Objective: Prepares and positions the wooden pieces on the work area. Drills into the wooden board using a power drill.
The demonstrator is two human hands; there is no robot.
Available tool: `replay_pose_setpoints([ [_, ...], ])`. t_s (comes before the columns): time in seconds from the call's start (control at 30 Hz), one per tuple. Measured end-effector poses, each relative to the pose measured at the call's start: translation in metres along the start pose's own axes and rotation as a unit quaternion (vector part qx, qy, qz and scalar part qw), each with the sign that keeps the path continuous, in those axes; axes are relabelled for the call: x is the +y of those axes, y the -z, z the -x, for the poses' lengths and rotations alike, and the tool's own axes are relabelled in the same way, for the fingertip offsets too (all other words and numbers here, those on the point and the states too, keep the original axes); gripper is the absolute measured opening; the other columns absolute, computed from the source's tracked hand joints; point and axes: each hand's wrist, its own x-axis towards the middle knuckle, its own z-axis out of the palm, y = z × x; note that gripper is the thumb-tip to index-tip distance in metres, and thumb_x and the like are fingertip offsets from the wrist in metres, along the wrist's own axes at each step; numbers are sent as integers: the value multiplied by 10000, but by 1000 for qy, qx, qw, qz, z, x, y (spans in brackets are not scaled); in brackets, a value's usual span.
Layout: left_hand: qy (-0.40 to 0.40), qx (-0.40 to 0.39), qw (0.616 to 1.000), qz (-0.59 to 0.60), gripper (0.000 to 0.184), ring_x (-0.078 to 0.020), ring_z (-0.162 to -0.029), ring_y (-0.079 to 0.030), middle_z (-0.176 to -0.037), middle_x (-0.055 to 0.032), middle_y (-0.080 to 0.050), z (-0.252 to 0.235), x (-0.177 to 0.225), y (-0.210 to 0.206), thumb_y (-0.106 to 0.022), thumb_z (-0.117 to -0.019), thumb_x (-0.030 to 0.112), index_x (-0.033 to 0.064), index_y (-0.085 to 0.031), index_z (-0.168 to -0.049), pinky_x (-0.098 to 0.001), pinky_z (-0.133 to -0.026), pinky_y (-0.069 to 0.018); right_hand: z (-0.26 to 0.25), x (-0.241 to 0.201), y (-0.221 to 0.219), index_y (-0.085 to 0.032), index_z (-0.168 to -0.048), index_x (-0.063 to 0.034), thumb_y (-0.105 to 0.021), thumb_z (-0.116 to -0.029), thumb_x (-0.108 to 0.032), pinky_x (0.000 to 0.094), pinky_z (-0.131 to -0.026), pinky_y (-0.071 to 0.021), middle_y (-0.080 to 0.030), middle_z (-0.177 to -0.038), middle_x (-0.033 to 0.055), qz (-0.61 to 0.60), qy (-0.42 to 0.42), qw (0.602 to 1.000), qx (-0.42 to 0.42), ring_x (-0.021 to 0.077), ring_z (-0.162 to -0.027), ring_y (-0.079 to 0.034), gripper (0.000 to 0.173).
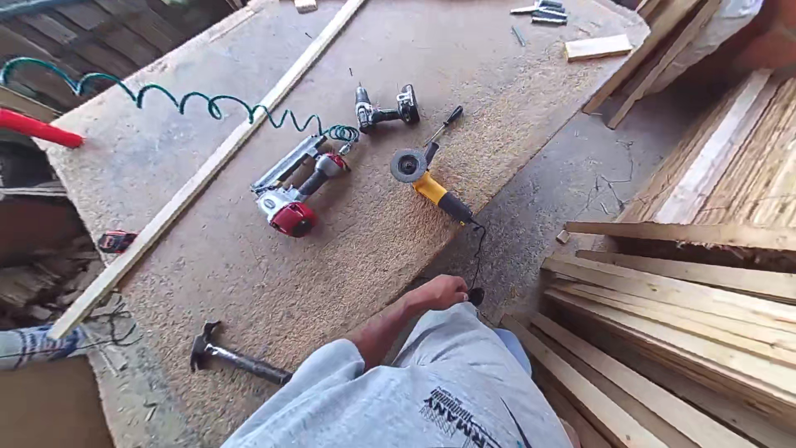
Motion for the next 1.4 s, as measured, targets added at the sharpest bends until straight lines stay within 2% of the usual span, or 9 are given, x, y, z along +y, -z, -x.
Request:
replay_pose_setpoints([
  [0.07, -13, 24, 1000, 17, 406, -295, -1190, -667, -1251, -161, -703, -22, 31, 29, -562, -1051, 341, 55, -639, -1329, -565, -1065, -489, -97, 45, 8, -626, -1212, 156, -498, -1089, -242, 551, -856, -567, -687, -1095, 345, -126, 123, 966, 189, 419, -962, -709, 436],
  [0.2, -20, 87, 993, 79, 382, -234, -1151, -682, -1230, -127, -713, -61, 68, 84, -555, -1055, 336, 79, -646, -1323, -511, -1050, -510, -174, -10, 87, -566, -1347, 68, -475, -1102, -312, 534, -902, -559, -682, -1200, 267, -181, 80, 972, 124, 349, -1045, -695, 461],
  [0.3, -33, 197, 955, 218, 316, -147, -1078, -704, -1163, -57, -741, -92, 79, 111, -554, -1056, 304, 97, -688, -1254, -411, -1017, -553, -202, -67, 129, -676, -1207, 66, -513, -1084, -264, 574, -936, -533, -711, -1113, 265, -62, 148, 982, 97, 369, -1036, -691, 388],
  [0.47, -111, 411, 804, 415, 233, -226, -977, -752, -1047, -126, -766, -153, 111, 144, -521, -1033, 93, -36, -684, -1139, -404, -942, -619, -269, -157, 238, -748, -1043, 9, -536, -1067, -312, 599, -942, -511, -736, -1047, 227, 123, 196, 970, 78, 368, -1027, -695, 386],
  [0.67, -44, 622, 676, 392, 282, -227, -1000, -729, -1129, -126, -738, -183, 126, 239, -515, -1031, 153, -24, -657, -1198, -399, -857, -626, -352, -300, 402, -702, -1188, 5, -507, -1074, -389, 586, -871, -554, -727, -1087, 231, 120, 138, 980, 80, 372, -993, -709, 454],
  [0.87, 60, 778, 519, 349, 265, -114, -869, -724, -1036, -88, -731, -196, 102, 356, -510, -1058, 171, -37, -637, -1161, -299, -777, -620, -359, -498, 484, -695, -1236, -29, -513, -1072, -377, 576, -956, -552, -730, -1147, 206, 168, 213, 958, 98, 351, -1054, -719, 425],
  [0.97, 35, 775, 536, 334, 249, -110, -843, -729, -1008, -85, -745, -233, 107, 400, -505, -1045, 146, -46, -643, -1124, -287, -767, -622, -339, -600, 484, -690, -1243, -28, -524, -1072, -342, 572, -965, -553, -735, -1125, 198, 164, 277, 942, 95, 344, -1042, -720, 395],
  [1.3, 36, 444, 784, 432, 263, -163, -983, -739, -1074, -55, -769, -380, 205, 423, -564, -1027, 220, 58, -728, -1155, -402, -933, -611, -184, -1019, 494, -641, -1323, -49, -532, -1059, -353, 463, -984, -571, -710, -1215, 143, 140, 523, 840, 37, 235, -1097, -705, 417],
  [1.4, 118, 416, 787, 439, 270, -147, -978, -734, -1058, -36, -770, -393, 204, 412, -568, -1025, 252, 95, -741, -1159, -414, -937, -601, -176, -1172, 494, -623, -1327, -30, -525, -1066, -356, 424, -952, -584, -703, -1202, 145, 124, 564, 816, 26, 213, -1070, -705, 428],
])
